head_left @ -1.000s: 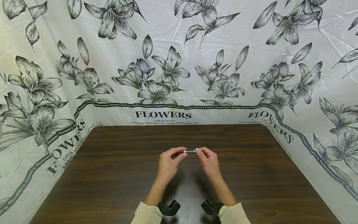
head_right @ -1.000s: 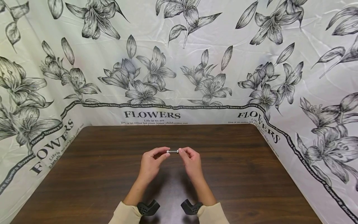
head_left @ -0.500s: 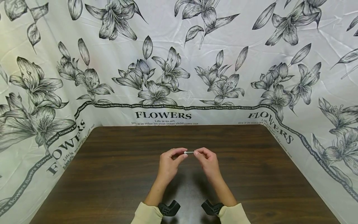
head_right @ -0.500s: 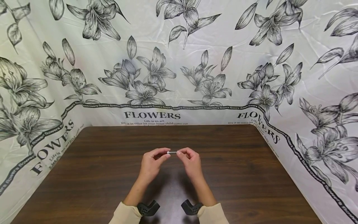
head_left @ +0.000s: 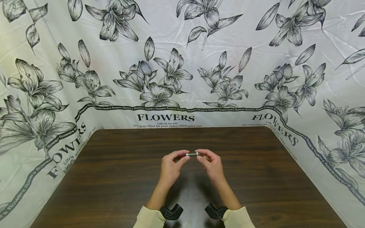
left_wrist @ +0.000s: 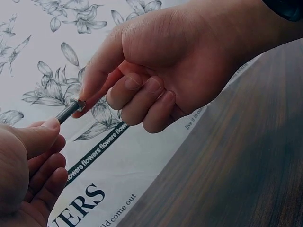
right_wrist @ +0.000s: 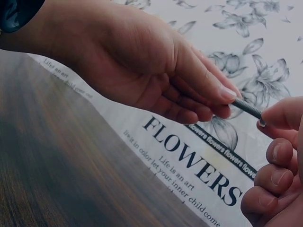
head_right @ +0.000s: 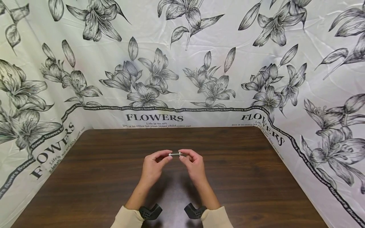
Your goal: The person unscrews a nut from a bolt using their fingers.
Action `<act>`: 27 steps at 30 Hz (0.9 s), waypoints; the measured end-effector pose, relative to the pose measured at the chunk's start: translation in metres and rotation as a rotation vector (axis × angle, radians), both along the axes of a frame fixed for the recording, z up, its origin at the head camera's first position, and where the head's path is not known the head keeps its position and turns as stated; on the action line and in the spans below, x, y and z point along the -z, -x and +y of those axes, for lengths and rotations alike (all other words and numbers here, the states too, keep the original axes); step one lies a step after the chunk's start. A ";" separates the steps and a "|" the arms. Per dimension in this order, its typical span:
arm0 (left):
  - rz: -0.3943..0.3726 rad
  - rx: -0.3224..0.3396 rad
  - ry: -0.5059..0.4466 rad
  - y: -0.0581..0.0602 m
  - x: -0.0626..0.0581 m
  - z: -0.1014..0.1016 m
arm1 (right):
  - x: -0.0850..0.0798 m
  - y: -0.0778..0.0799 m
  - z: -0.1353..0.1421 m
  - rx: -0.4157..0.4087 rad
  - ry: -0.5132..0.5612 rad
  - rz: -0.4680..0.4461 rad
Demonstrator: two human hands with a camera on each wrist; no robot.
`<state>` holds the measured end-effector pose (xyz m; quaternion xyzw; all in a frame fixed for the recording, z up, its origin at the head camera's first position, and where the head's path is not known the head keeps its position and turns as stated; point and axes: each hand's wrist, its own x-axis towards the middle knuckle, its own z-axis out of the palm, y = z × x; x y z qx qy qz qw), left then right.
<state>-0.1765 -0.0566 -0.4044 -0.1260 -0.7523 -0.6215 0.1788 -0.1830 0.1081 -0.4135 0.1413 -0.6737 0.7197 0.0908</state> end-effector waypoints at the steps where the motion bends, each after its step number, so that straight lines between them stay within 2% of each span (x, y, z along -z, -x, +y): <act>1: -0.001 0.001 0.001 0.000 0.000 0.000 | 0.000 0.000 0.000 0.000 0.001 0.003; 4: -0.005 0.004 0.002 0.000 0.000 0.000 | 0.000 0.000 0.000 -0.002 -0.004 0.013; 11: -0.009 0.005 0.011 0.000 0.000 -0.001 | 0.024 0.015 0.005 -0.004 0.014 0.019; 16: -0.004 0.003 0.006 0.000 0.000 -0.001 | 0.030 0.017 0.004 0.028 0.021 -0.004; 22: 0.001 0.011 -0.007 0.001 0.000 0.000 | 0.027 0.017 0.001 0.086 -0.012 -0.102; 27: -0.008 0.024 -0.009 0.000 0.000 0.001 | 0.011 0.007 -0.001 0.078 -0.064 -0.130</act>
